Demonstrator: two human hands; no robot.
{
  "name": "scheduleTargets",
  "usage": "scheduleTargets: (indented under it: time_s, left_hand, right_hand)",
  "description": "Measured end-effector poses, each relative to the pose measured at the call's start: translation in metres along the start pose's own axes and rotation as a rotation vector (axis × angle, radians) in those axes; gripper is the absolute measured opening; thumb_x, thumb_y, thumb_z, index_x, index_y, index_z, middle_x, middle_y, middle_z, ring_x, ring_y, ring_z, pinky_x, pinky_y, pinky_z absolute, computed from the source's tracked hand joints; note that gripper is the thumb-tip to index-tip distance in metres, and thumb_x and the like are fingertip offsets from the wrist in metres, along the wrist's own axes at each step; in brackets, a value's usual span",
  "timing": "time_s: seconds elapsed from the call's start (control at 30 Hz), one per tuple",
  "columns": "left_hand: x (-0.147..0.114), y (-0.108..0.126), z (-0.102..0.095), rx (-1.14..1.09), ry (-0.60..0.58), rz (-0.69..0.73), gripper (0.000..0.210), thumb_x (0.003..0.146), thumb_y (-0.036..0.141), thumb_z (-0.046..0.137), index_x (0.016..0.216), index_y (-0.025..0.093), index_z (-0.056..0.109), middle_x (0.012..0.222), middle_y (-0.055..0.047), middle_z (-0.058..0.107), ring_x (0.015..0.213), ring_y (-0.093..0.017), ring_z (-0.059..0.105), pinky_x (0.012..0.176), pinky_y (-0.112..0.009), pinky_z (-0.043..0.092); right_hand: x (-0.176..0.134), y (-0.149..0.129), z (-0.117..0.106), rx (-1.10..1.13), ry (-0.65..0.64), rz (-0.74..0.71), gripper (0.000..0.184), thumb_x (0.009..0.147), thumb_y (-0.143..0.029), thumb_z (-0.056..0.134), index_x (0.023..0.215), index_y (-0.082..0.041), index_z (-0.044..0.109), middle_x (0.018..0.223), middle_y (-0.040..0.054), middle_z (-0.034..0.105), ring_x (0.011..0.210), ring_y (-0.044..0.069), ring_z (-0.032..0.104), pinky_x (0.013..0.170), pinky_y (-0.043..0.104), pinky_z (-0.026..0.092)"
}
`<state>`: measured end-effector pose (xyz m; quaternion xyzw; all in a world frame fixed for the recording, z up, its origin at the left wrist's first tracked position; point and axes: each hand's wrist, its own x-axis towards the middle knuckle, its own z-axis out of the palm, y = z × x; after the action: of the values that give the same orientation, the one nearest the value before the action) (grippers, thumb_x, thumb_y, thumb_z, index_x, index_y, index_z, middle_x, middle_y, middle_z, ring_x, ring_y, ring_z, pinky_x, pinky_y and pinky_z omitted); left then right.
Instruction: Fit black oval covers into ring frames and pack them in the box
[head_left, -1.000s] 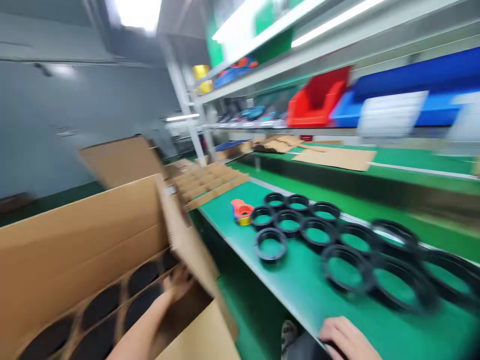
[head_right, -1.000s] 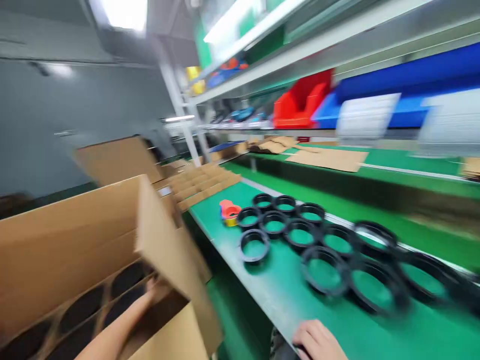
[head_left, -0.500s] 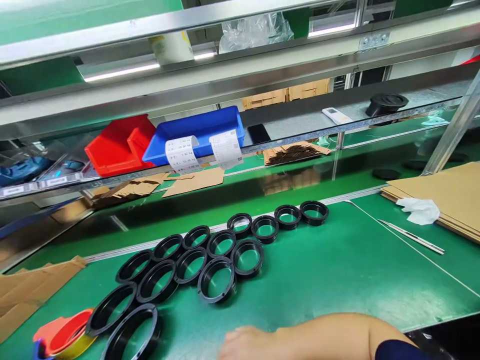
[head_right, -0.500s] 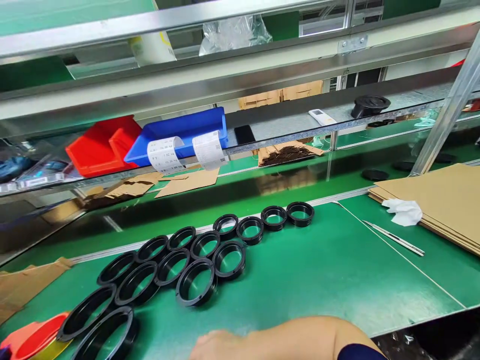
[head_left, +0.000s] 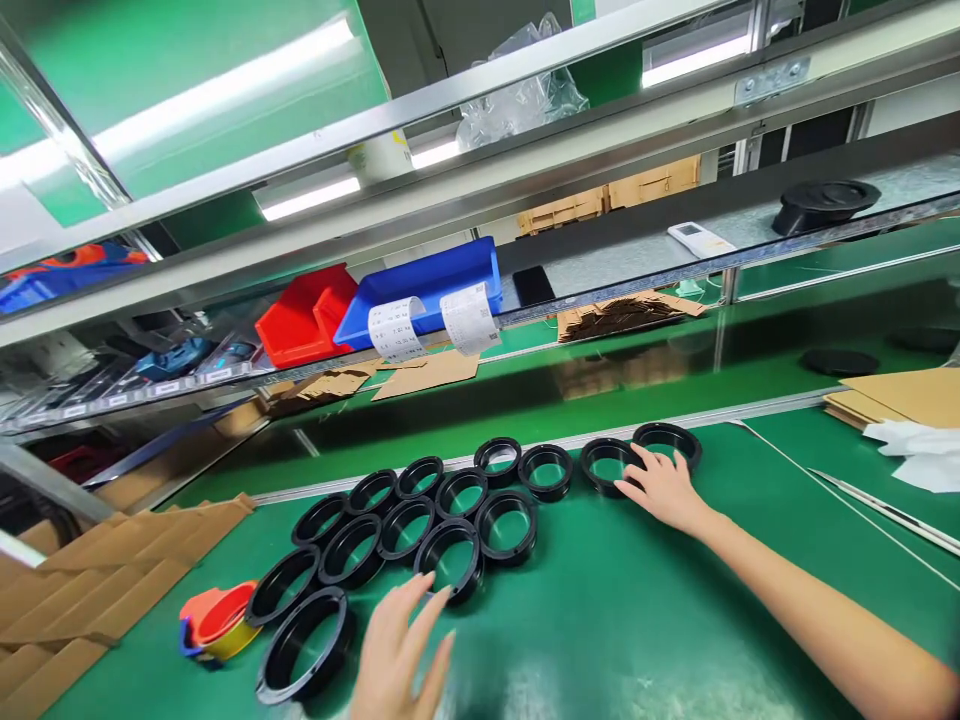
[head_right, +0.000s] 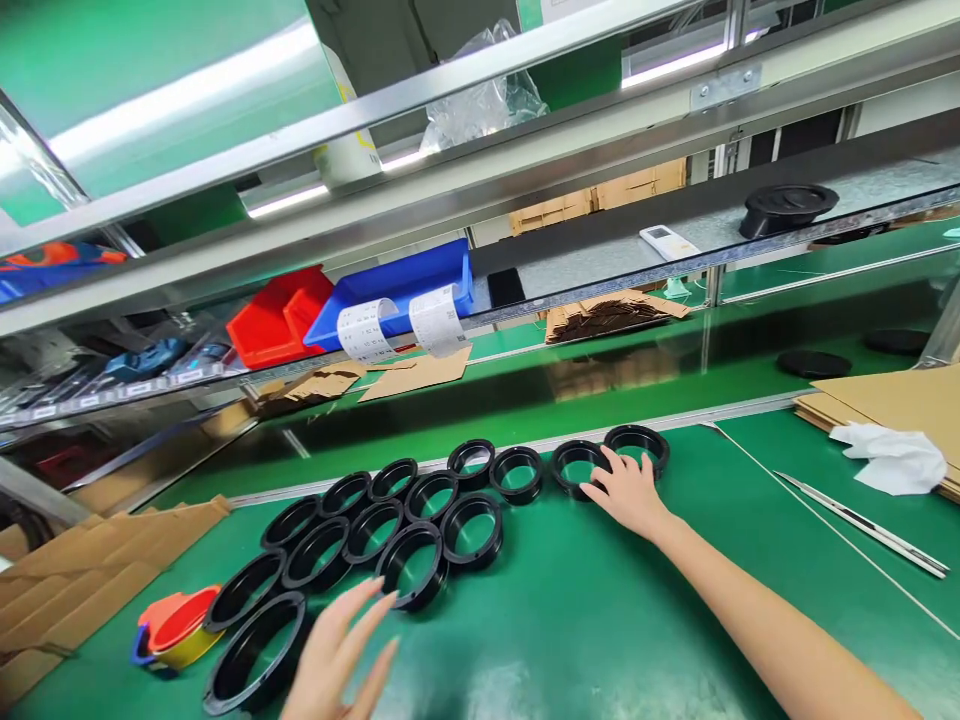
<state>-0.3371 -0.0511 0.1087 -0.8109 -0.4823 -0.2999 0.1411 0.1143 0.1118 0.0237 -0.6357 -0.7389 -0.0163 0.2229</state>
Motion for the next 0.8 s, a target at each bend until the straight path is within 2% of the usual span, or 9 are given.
scheduleTargets:
  time_s: [0.03,0.13,0.2,0.27,0.43,0.5,0.6,0.7,0.8]
  left_hand:
    - [0.009,0.008,0.023,-0.013,-0.069,0.012,0.068,0.094,0.025,0.053,0.153,0.047,0.028,0.149,-0.002,0.049,0.135,-0.031,0.048,0.109,-0.055,0.045]
    - [0.038,0.028,0.088,0.108,-0.264,-0.038,0.064,0.095,0.029,0.055,0.155,0.033,0.032,0.16,-0.012,0.029,0.145,-0.038,0.031,0.113,-0.069,0.03]
    - [0.06,0.041,0.117,0.18,-0.343,-0.074,0.061,0.095,0.033,0.056,0.153,0.029,0.037,0.161,-0.015,0.024,0.147,-0.041,0.024,0.113,-0.074,0.02]
    - [0.083,0.054,0.134,0.198,-0.387,-0.094,0.058,0.097,0.039,0.054,0.152,0.029,0.039,0.161,-0.013,0.024,0.148,-0.04,0.021,0.114,-0.074,0.014]
    - [0.131,0.086,0.151,0.206,-0.48,-0.225,0.056,0.1,0.047,0.048,0.152,0.028,0.039,0.161,-0.01,0.025,0.148,-0.042,0.019,0.114,-0.073,0.016]
    - [0.137,0.095,0.155,0.195,-0.512,-0.264,0.055,0.101,0.048,0.045,0.151,0.026,0.04,0.16,-0.01,0.029,0.148,-0.041,0.021,0.115,-0.069,0.021]
    - [0.136,0.101,0.159,0.128,-0.515,-0.257,0.051,0.102,0.046,0.042,0.149,0.028,0.043,0.159,-0.008,0.033,0.148,-0.035,0.023,0.116,-0.061,0.026]
    - [0.134,0.102,0.163,0.024,-0.453,-0.233,0.049,0.101,0.042,0.041,0.146,0.025,0.049,0.154,-0.009,0.042,0.146,-0.034,0.03,0.116,-0.064,0.023]
    - [0.138,0.103,0.169,-0.188,-0.253,-0.195,0.045,0.101,0.037,0.036,0.138,0.021,0.057,0.145,-0.012,0.052,0.14,-0.034,0.04,0.115,-0.068,0.022]
  right_hand:
    - [-0.011,0.006,0.001,0.036,0.022,-0.036,0.038,0.101,-0.048,0.047,0.095,-0.022,0.074,0.147,0.0158,0.044,0.129,0.038,0.045,0.111,0.071,0.014]
    - [-0.035,0.009,-0.009,0.176,0.035,-0.155,0.048,0.103,-0.05,0.038,0.082,-0.023,0.072,0.142,0.0136,0.051,0.133,0.033,0.043,0.115,0.065,0.011]
    - [-0.042,0.002,-0.02,0.247,0.005,-0.217,0.047,0.103,-0.051,0.04,0.08,-0.024,0.071,0.139,0.0117,0.054,0.136,0.031,0.04,0.117,0.063,0.01]
    - [-0.044,-0.009,-0.028,0.287,-0.036,-0.262,0.042,0.103,-0.049,0.042,0.082,-0.024,0.07,0.139,0.0104,0.054,0.137,0.029,0.04,0.118,0.061,0.01]
    - [-0.041,-0.035,-0.029,0.37,-0.088,-0.368,0.03,0.102,-0.039,0.047,0.092,-0.023,0.07,0.141,0.0089,0.053,0.137,0.027,0.04,0.12,0.061,0.008]
    - [-0.041,-0.038,-0.023,0.435,-0.072,-0.395,0.025,0.102,-0.039,0.05,0.11,-0.026,0.069,0.143,0.0079,0.052,0.138,0.027,0.039,0.121,0.062,0.007]
    - [-0.042,-0.032,-0.016,0.537,0.032,-0.368,0.036,0.103,-0.042,0.052,0.137,-0.032,0.056,0.147,0.0065,0.046,0.14,0.028,0.036,0.121,0.062,0.006]
    - [-0.035,-0.018,-0.014,0.651,0.27,-0.211,0.036,0.103,-0.044,0.05,0.136,-0.031,0.057,0.141,0.0069,0.05,0.135,0.027,0.041,0.122,0.058,0.012]
    - [-0.022,0.002,-0.01,0.818,0.491,0.099,0.038,0.098,-0.051,0.049,0.121,-0.025,0.064,0.126,0.0099,0.058,0.123,0.029,0.05,0.114,0.051,0.034]
